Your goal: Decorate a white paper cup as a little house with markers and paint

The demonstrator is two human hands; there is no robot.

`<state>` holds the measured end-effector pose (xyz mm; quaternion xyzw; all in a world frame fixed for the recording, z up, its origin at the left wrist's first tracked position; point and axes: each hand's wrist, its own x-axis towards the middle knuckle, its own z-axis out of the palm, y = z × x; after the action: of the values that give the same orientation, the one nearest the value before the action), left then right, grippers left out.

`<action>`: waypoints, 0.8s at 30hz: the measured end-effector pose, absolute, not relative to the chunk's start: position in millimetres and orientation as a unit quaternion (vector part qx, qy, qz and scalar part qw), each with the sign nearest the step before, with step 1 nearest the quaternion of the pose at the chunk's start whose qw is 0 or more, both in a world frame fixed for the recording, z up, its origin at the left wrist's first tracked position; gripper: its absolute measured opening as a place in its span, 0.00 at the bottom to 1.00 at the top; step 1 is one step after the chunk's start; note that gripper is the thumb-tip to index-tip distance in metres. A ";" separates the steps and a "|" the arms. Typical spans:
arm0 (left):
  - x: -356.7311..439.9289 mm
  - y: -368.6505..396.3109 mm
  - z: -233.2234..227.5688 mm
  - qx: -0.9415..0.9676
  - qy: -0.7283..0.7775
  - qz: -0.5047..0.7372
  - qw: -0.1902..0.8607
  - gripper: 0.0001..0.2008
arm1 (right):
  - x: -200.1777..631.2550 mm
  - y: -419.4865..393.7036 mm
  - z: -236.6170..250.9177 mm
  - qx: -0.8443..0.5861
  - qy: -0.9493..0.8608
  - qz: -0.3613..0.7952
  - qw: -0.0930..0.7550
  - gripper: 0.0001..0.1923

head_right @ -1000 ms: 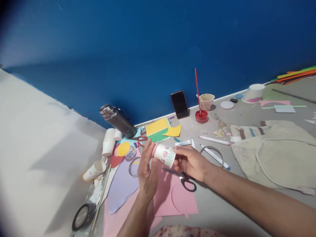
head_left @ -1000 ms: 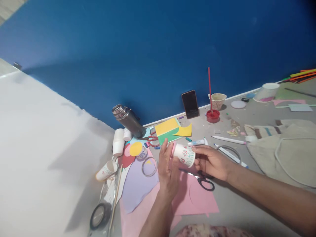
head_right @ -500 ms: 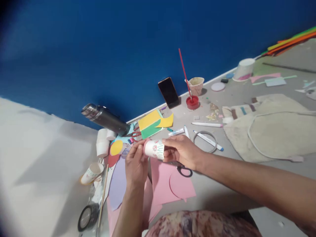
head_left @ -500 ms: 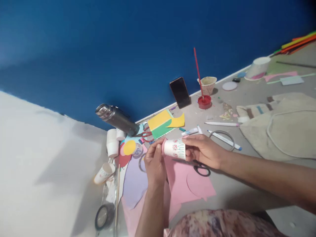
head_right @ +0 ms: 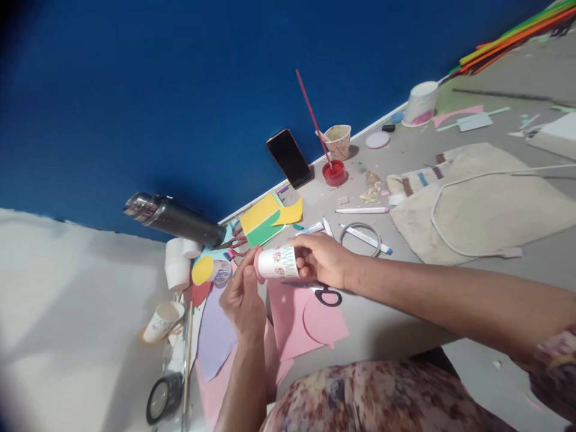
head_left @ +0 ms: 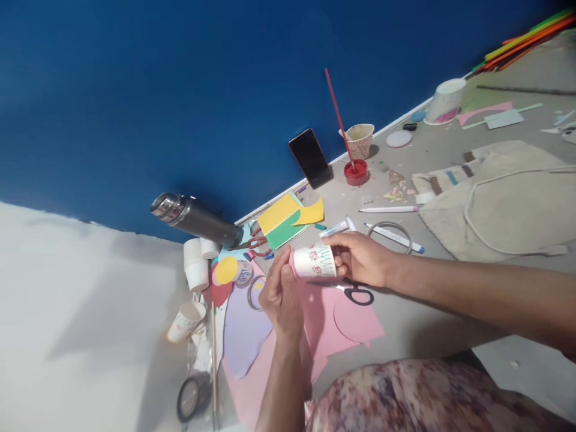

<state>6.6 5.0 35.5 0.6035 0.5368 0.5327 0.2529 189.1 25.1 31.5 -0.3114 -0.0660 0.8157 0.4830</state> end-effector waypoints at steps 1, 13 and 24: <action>7.7 3.7 34.8 0.616 0.527 0.539 0.229 0.15 | 189.0 25.4 30.5 -0.312 -0.065 0.816 0.482 0.09; -12.6 6.9 42.5 0.818 0.385 0.421 0.073 0.20 | 194.5 34.4 14.0 -0.281 -0.051 0.840 0.461 0.11; -18.3 11.5 39.8 0.856 0.331 0.396 0.022 0.22 | 198.5 38.6 0.7 -0.218 -0.098 0.864 0.443 0.13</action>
<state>-18.3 11.5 39.8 0.8561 0.3313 0.3961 0.0224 198.5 38.6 0.7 -0.2179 -0.0978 0.8642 0.4429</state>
